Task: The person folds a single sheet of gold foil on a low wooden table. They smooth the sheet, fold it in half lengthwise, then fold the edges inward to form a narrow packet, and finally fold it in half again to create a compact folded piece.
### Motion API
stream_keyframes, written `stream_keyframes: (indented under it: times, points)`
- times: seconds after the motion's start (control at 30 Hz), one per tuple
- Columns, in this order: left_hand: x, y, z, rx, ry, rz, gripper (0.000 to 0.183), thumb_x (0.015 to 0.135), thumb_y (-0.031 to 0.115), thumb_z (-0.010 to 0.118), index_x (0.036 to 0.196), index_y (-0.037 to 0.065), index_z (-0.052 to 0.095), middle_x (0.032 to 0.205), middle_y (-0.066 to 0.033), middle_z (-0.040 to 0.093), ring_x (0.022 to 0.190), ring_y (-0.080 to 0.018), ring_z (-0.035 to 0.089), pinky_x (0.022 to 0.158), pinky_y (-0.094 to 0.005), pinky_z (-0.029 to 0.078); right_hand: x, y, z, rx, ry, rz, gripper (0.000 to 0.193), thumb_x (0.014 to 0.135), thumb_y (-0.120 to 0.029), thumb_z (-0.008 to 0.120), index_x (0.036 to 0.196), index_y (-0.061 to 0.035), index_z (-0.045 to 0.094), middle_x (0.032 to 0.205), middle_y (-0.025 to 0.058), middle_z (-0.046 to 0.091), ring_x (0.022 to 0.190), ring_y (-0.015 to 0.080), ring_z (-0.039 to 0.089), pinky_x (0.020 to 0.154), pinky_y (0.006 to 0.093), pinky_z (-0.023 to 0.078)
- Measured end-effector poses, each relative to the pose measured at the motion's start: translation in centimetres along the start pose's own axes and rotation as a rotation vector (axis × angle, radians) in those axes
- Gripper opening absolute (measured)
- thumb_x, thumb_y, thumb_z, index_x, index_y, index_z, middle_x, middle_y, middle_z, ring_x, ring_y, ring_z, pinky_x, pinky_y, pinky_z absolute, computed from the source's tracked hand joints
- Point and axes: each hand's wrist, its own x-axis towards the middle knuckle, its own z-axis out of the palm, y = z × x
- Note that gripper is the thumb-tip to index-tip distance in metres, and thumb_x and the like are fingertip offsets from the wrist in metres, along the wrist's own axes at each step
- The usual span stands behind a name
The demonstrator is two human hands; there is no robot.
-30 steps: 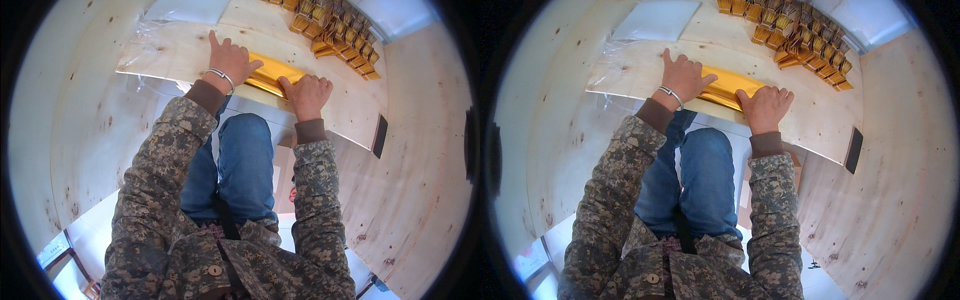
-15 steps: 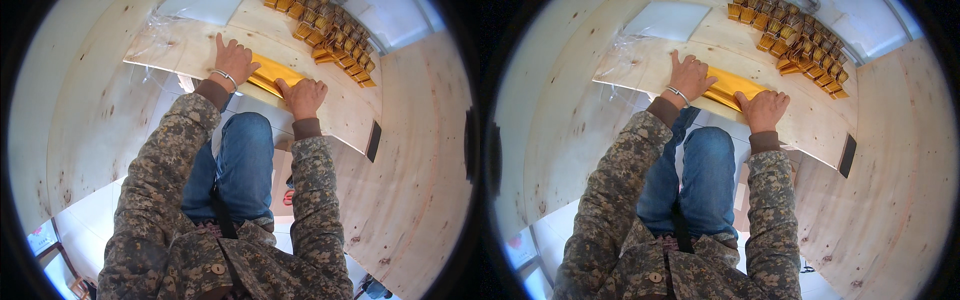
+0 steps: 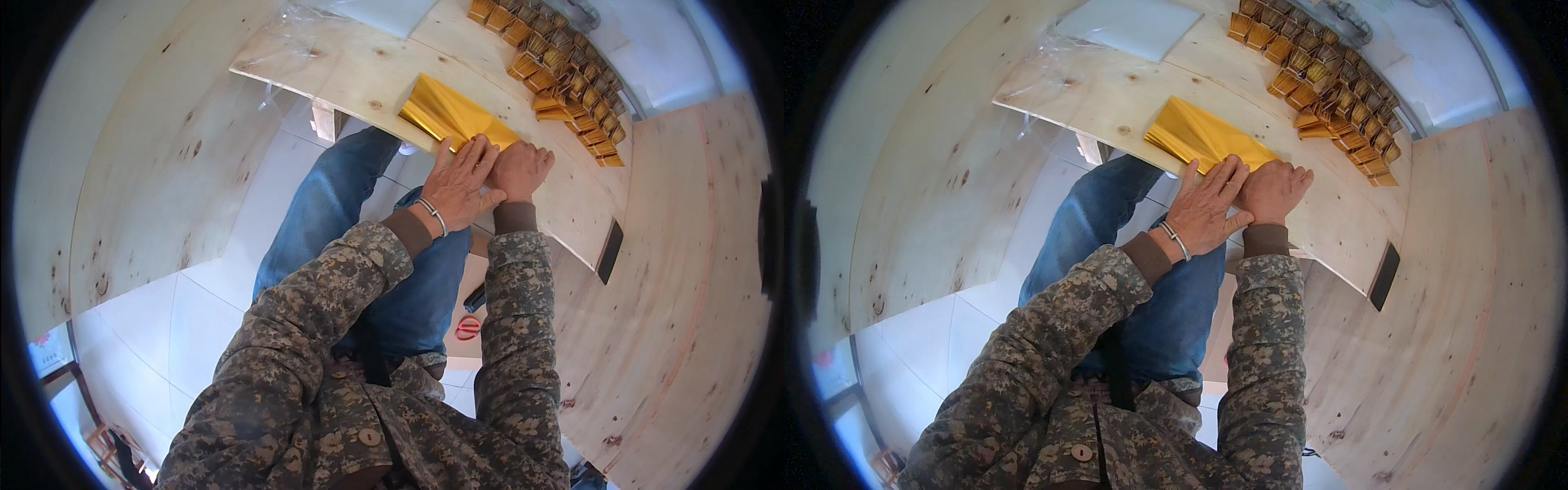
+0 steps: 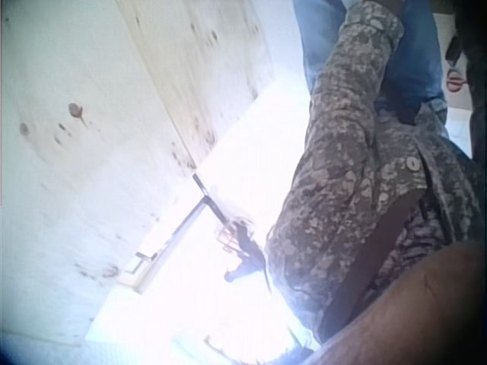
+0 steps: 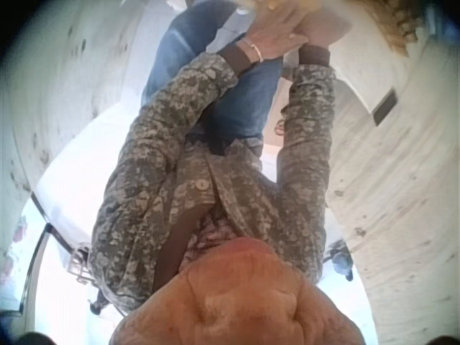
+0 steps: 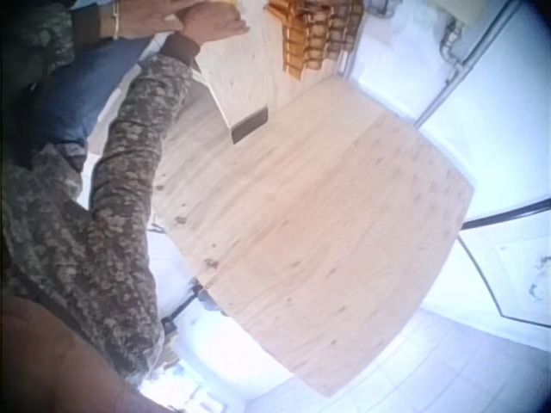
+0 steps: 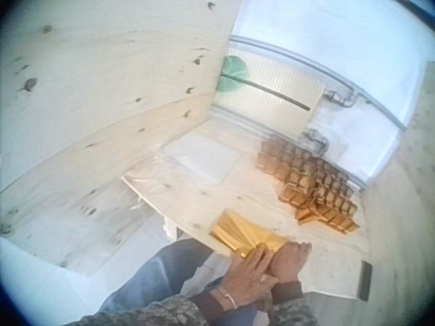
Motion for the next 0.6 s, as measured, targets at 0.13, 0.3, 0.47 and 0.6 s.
stream_keyframes:
  times: [0.13,0.3,0.47,0.6]
  points:
    - [-1.1,-1.1,-0.7,0.126,-0.003,-0.022,0.086,0.096,0.061,0.046,0.156,0.003,0.025,0.161,-0.0163,0.029,0.149,-0.028,0.027,0.119,-0.0559,0.012,0.1,-0.5,-1.1,0.028,-0.031,0.064,0.071,0.083,-0.068,0.06,0.082,0.0012,0.075,0.085,0.0155,0.071,0.09,0.0304,0.061,0.102,0.0453,0.032]
    - [-3.1,-3.8,-2.4,0.201,0.094,-0.11,0.088,0.094,0.059,0.051,0.155,0.002,0.026,0.16,-0.0153,0.031,0.149,-0.0249,0.028,0.119,-0.0558,0.013,-0.1,-0.8,-1.7,0.001,-0.016,0.072,0.081,0.08,-0.076,0.058,0.085,0.0022,0.076,0.087,0.0163,0.072,0.091,0.0307,0.062,0.103,0.0446,0.031]
    - [-3.6,-6.0,-5.0,0.282,0.185,-0.34,0.088,0.092,0.057,0.055,0.154,0.001,0.028,0.159,-0.0156,0.033,0.148,-0.0252,0.03,0.119,-0.0564,0.014,-0.1,-0.8,-1.7,-0.007,-0.024,0.079,0.082,0.079,-0.078,0.057,0.086,0.0018,0.076,0.087,0.0162,0.072,0.093,0.0311,0.062,0.104,0.0445,0.031]
    - [-2.4,-6.8,-6.3,0.29,0.354,-0.136,0.085,0.093,0.058,0.055,0.153,0.003,0.032,0.158,-0.0154,0.036,0.146,-0.0274,0.033,0.118,-0.0555,0.017,0.0,-1.0,-1.6,-0.005,-0.007,0.084,0.083,0.079,-0.079,0.056,0.086,0.0017,0.076,0.088,0.0164,0.072,0.094,0.0312,0.062,0.104,0.0444,0.03]
